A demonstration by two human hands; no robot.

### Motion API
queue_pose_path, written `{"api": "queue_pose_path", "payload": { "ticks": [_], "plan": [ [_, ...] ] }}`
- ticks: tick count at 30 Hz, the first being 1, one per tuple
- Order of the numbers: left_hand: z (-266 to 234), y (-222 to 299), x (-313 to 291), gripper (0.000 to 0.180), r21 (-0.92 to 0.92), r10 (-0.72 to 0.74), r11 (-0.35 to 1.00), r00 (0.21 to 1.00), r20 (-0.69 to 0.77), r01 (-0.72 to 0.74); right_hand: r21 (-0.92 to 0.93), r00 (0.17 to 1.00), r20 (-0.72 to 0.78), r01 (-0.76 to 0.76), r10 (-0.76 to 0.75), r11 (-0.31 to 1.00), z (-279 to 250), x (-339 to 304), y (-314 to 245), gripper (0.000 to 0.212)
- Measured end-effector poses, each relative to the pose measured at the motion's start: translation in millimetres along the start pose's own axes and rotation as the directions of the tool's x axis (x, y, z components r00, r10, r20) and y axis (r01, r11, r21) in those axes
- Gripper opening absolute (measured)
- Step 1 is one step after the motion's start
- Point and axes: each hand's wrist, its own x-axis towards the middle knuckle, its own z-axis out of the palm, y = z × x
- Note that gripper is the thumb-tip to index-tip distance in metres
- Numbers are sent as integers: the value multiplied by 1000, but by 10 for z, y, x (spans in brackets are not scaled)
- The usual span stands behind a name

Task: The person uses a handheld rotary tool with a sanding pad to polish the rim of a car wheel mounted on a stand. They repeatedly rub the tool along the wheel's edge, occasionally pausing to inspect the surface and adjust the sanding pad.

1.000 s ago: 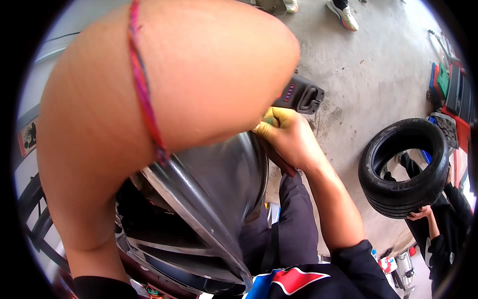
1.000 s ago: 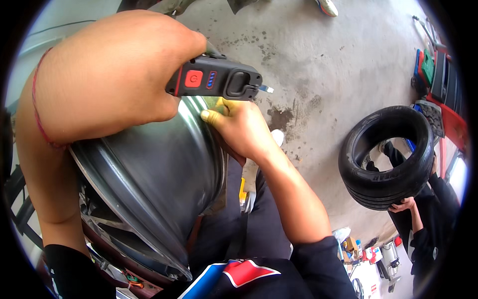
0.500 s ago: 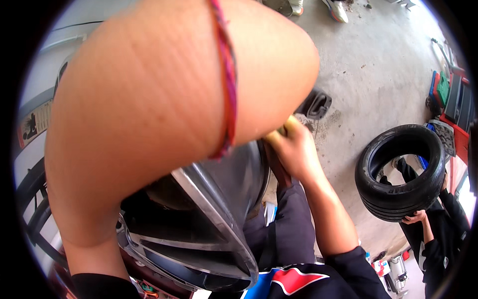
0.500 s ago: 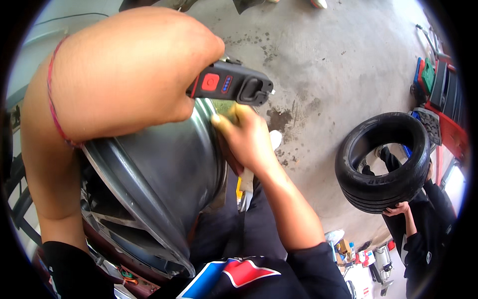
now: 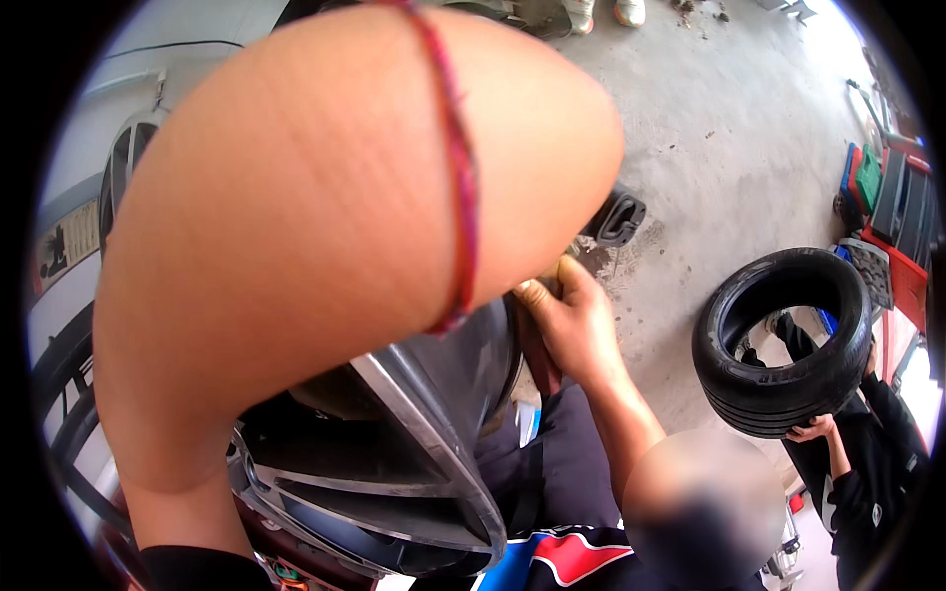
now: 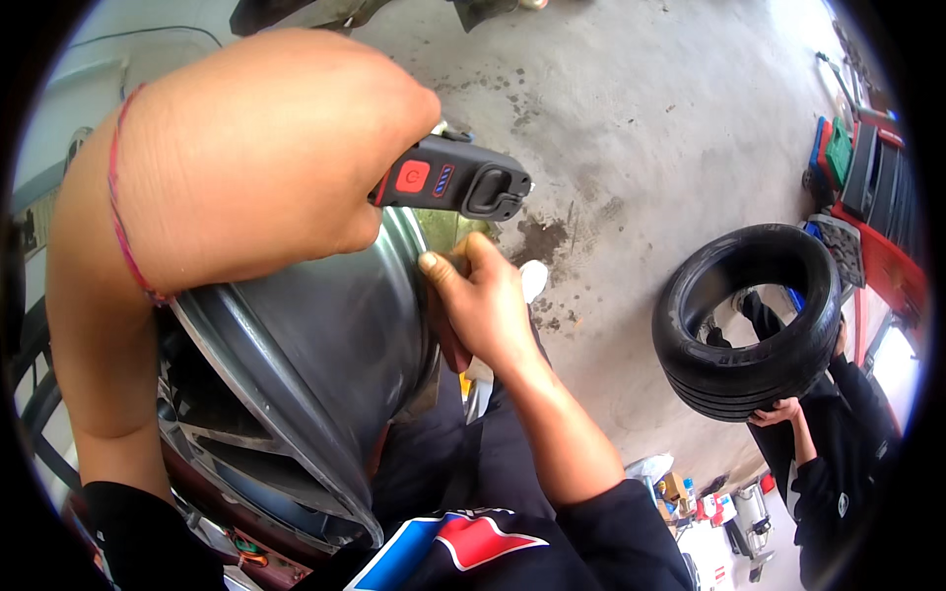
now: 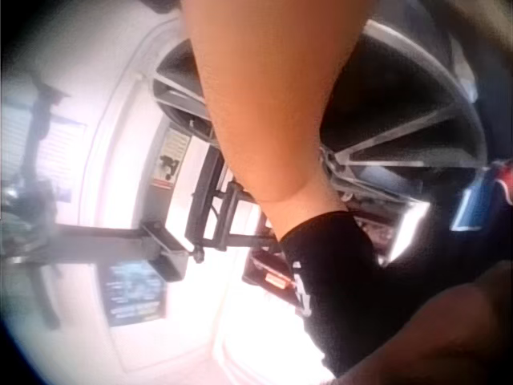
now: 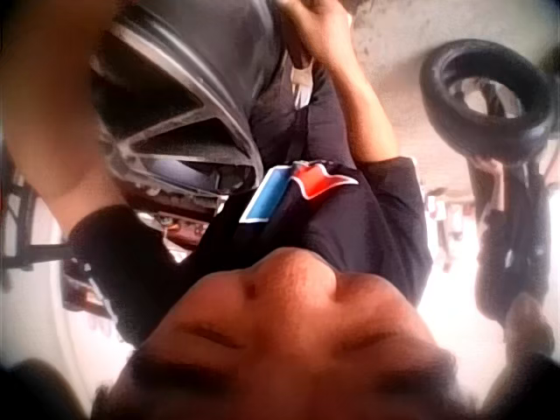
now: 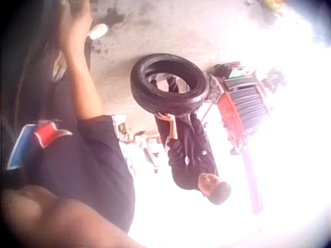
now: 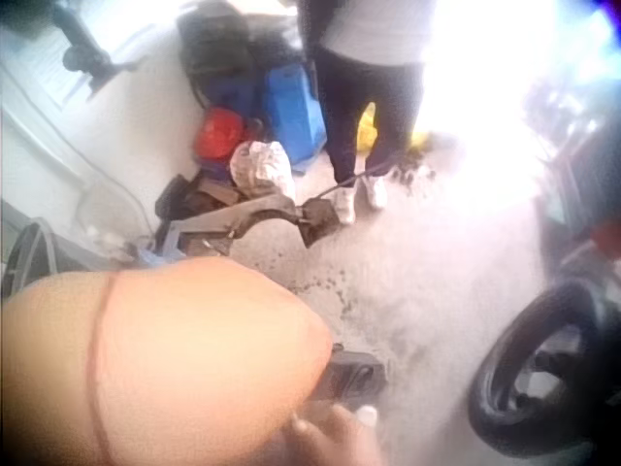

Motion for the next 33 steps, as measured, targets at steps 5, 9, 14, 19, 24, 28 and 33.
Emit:
{"api": "queue_pose_path", "payload": {
  "ticks": [5, 9, 14, 19, 24, 28, 33],
  "plan": [
    [-35, 24, -63, 14, -13, -26, 1000, 998, 58, 26, -78, 997, 37, -63, 66, 995, 66, 40, -190, 36],
    [1, 4, 25, 14, -23, 2, 1000, 997, 79, 0, -83, 997, -76, -4, -2, 997, 69, -327, 78, 39],
    [-34, 25, 60, 14, -18, -9, 1000, 991, 137, 11, -57, 997, -76, -9, 5, 998, 56, -11, 35, 37],
    [-219, 129, 152, 15, -25, -83, 995, 947, 311, 96, -49, 995, -101, -7, 2, 999, 52, -289, 139, 36],
    [-363, 109, 7, 15, 4, -158, 985, 896, 415, 172, -213, 991, -95, 69, -91, 975, 208, -284, 6, 34],
    [-194, -19, -118, 16, -45, 87, 996, 961, 264, -78, -188, 989, -123, 62, -86, 980, 181, -278, -19, 35],
    [-212, 23, -123, 14, 2, 25, 1000, 962, 273, -26, -98, 998, -53, 24, -29, 995, 131, -367, 141, 34]
  ]
}}
